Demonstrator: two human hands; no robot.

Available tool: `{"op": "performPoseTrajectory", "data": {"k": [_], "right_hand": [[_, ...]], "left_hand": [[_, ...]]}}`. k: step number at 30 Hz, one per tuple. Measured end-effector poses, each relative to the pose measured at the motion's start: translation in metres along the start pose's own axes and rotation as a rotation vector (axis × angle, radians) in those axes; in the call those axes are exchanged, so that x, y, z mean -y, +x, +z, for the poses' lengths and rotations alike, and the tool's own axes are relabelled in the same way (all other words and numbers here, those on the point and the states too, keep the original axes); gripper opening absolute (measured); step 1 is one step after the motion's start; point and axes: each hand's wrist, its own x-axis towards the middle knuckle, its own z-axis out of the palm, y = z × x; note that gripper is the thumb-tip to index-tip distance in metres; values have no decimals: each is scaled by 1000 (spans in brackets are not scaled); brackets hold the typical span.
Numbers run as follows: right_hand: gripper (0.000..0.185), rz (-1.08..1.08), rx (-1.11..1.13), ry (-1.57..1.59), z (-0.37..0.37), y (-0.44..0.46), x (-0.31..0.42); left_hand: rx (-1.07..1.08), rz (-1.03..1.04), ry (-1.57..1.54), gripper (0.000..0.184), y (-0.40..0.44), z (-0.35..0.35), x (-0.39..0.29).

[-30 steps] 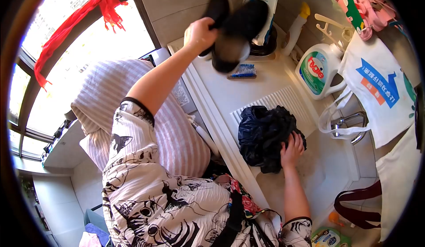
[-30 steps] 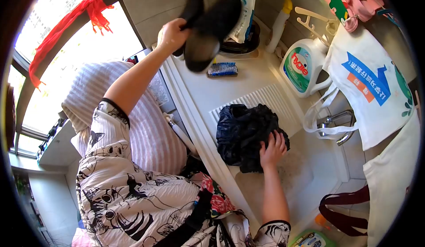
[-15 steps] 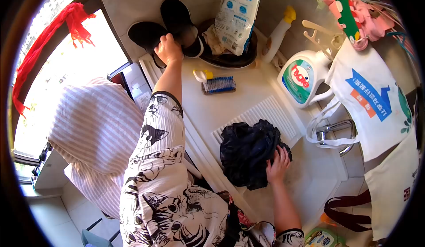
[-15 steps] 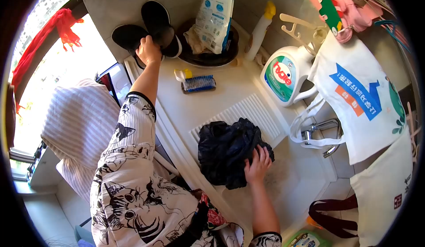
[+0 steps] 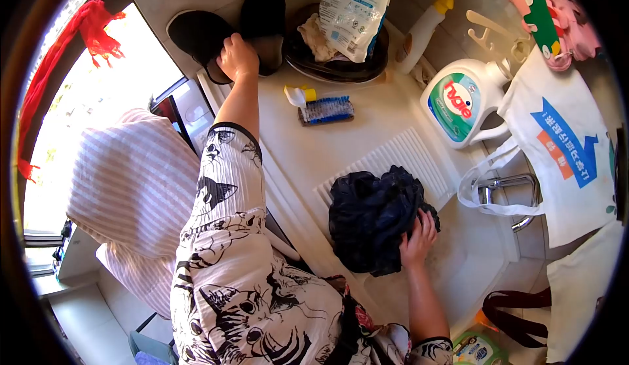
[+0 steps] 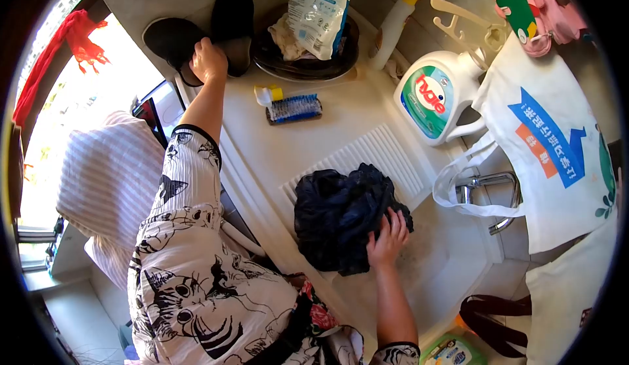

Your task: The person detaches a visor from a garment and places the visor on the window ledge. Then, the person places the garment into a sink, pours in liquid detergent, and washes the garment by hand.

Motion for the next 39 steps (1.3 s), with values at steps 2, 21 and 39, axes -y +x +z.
{"op": "performPoseTrajectory", "data": {"k": [2, 21, 39], "right_hand": [[45, 2, 1, 17, -1, -2, 2], [44, 58, -47, -27, -3, -4, 6], [40, 145, -137, 49, -2, 3, 8]], "left_hand": [[-4, -46, -32, 19, -3, 0, -4], [-108, 189, -410, 21, -40, -63, -40], [981, 1405, -491, 86, -235, -208, -113]]}}
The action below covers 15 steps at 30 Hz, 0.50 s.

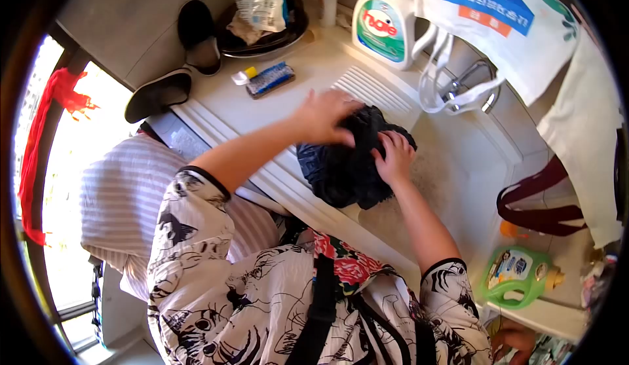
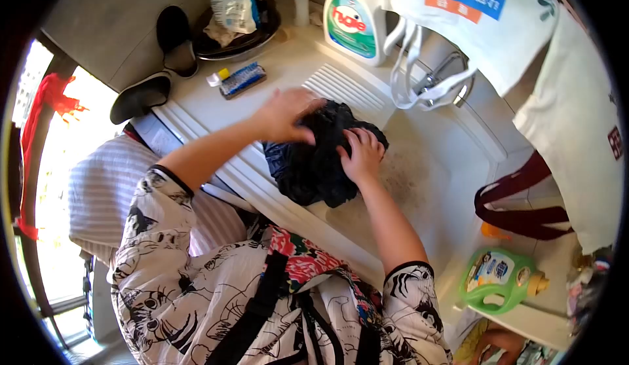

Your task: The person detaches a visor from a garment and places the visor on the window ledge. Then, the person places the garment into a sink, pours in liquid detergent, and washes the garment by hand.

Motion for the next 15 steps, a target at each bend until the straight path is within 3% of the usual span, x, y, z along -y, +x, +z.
{"op": "performPoseTrajectory", "data": {"k": [2, 3, 6, 9, 13, 15], "right_hand": [[41, -27, 2, 108, -6, -4, -3], [43, -70, 2, 176, -9, -9, -6], [69, -162, 58, 129, -32, -28, 6], [87, -171, 113, 72, -42, -45, 29], [84, -80, 160, -4, -28, -42, 33], [80, -99, 100, -24, -12, -13, 12]], "left_hand": [[84, 180, 184, 103, 5, 27, -37], [191, 150, 150, 106, 6, 34, -46], [224, 130, 28, 109, -1, 40, -45], [251, 190, 103, 111, -21, 38, -49], [181, 250, 153, 101, -13, 52, -31], [47, 209, 156, 95, 12, 71, -12]]}}
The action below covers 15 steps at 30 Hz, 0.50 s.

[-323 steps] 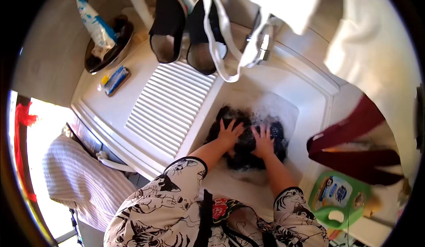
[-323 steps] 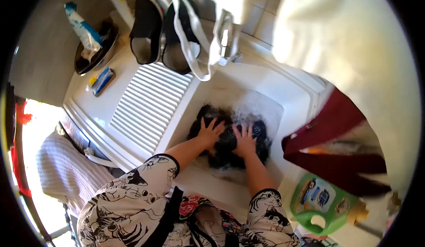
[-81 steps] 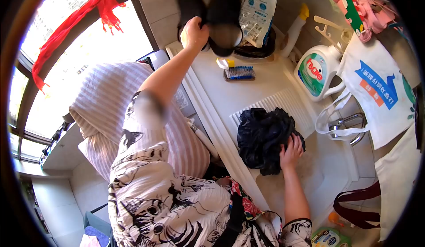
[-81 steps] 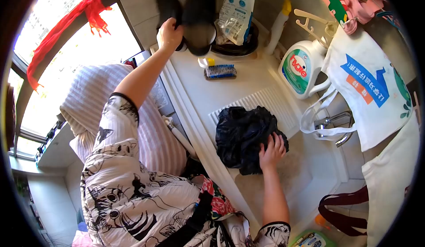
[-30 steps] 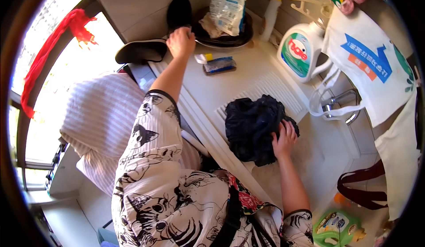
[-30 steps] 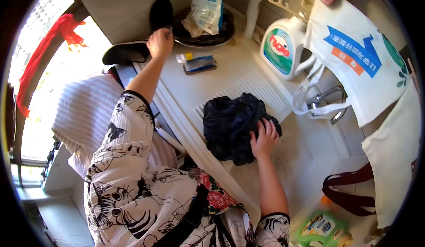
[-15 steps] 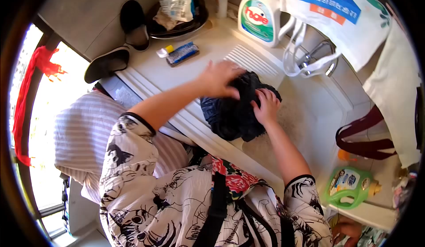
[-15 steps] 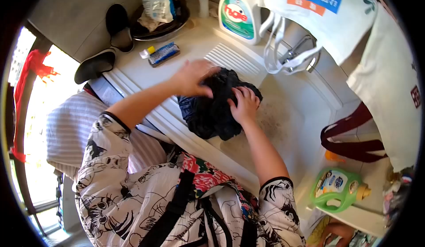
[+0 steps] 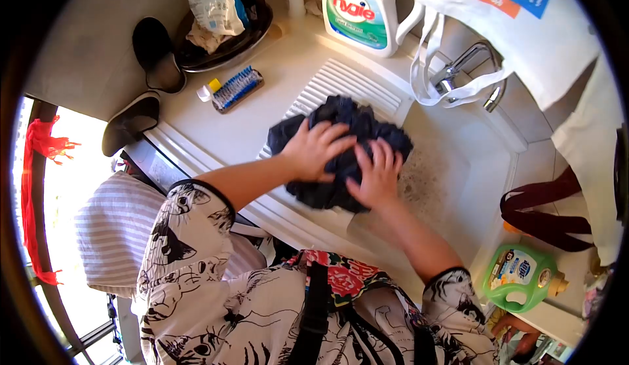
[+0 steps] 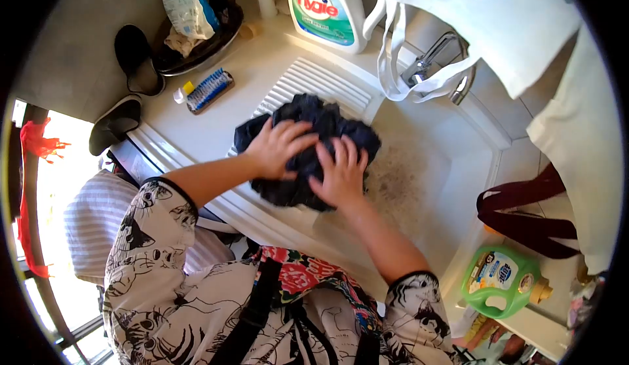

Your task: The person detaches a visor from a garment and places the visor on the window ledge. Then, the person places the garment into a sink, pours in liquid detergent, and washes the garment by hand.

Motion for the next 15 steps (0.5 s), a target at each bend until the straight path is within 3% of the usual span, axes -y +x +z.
{"op": "performPoseTrajectory", "data": {"k": [3, 5, 10, 13, 15], "right_hand": [[70, 60, -37, -119, 9, 56, -42], [63, 81, -83, -148, 17, 82, -66], [55, 158, -64, -201, 17, 95, -72], [54, 160, -59, -155, 14, 76, -61], [51, 116, -73, -42, 7, 55, -57]], "left_hand": [[-286, -151, 46, 81, 54, 18, 23], [-331, -229, 41, 73, 87, 19, 37], [-296, -345, 41, 68, 104, 17, 38], [-291, -330, 61, 62, 81, 7, 22], [-312, -244, -118, 49, 65, 2, 16]]}}
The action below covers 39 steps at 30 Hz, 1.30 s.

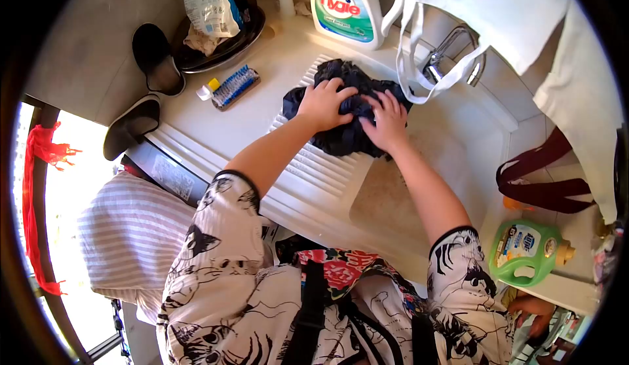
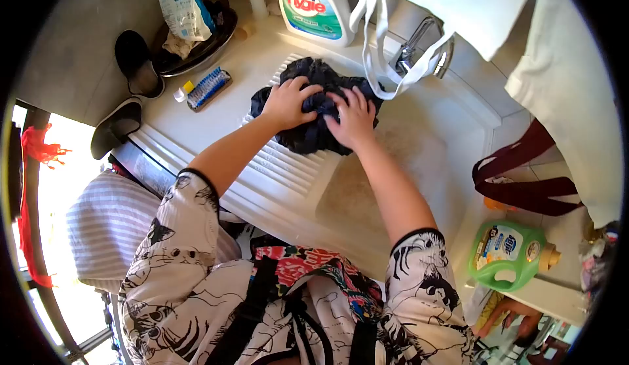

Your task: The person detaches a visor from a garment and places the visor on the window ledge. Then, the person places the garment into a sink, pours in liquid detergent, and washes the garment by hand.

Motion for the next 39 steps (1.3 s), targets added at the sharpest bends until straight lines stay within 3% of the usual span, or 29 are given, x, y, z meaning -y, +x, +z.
{"op": "performPoseTrajectory", "data": {"k": [1, 3, 4, 5, 7, 8, 10, 11, 13, 14, 15, 17, 18, 19, 21, 23, 25, 27, 30, 32, 33, 34, 36, 38, 39], "right_hand": [[50, -35, -25, 75, -7, -13, 1], [51, -14, -52, 539, 1, -47, -18], [48, 156, -2, 760, -7, -66, -20], [48, 151, -11, 749, -13, -74, -27], [52, 1214, -198, 1158, -21, -84, -31], [52, 1221, -206, 1164, -22, -91, -41], [61, 1598, -120, 1589, -15, -88, -73], [61, 1580, -114, 1595, -8, -84, -87], [78, 1049, 189, 2026, 2, -88, -104], [64, 1154, 284, 1981, 3, -92, -108], [64, 1146, 307, 1988, 14, -105, -121], [45, 1379, 259, 1518, 50, -145, -167], [45, 1384, 264, 1526, 43, -156, -182], [45, 1292, 243, 1456, 28, -172, -194], [48, 1109, 142, 1247, -16, -197, -194], [54, 1078, 36, 1085, -47, -223, -202], [56, 1044, -50, 941, -77, -241, -220], [61, 980, -169, 690, -106, -251, -227], [57, 953, -229, 663, -154, -266, -214], [45, 742, -58, 427, -175, -281, -202], [45, 756, -66, 425, -179, -288, -199], [42, 714, 76, 352, -180, -294, -198], [37, 697, 311, 236, -191, -294, -184], [37, 689, 233, 253, -188, -293, -178], [37, 673, 175, 282, -187, -290, -174]], "left_hand": [[-7, 13, 0, 49, -4, -3, 0], [22, 83, -169, 39, -13, -6, -4], [2, 123, -199, 34, -18, -8, -11], [-11, 196, -233, 33, -23, -9, -18], [-34, 324, -279, 36, -33, -10, -45], [-10, 391, -304, 37, -38, -10, -60], [58, 526, -333, 38, -42, -6, -93], [67, 614, -320, 37, -47, 0, -111], [121, 851, -288, 32, -55, 10, -142], [225, 956, -294, 31, -59, 17, -156], [228, 939, -283, 31, -65, 24, -172], [582, 1002, -199, 35, -73, 38, -196], [717, 860, -242, 43, -72, 37, -202], [731, 854, -256, 43, -70, 38, -203], [717, 448, -249, 49, -62, 38, -184], [683, 273, -171, 54, -61, 50, -159], [555, 162, -195, 48, -56, 25, -156], [490, 159, -110, 44, -44, 5, -148], [111, 193, -161, 35, -18, -28, -141], [-3, 213, -138, 31, 1, -57, -147], [-51, 220, -117, 28, 9, -71, -150], [-99, 233, -115, 27, 15, -77, -148], [-63, 211, -81, 25, 20, -84, -144], [-12, 202, -56, 26, 17, -75, -130], [140, 157, 42, 28, 12, -66, -121]]}}
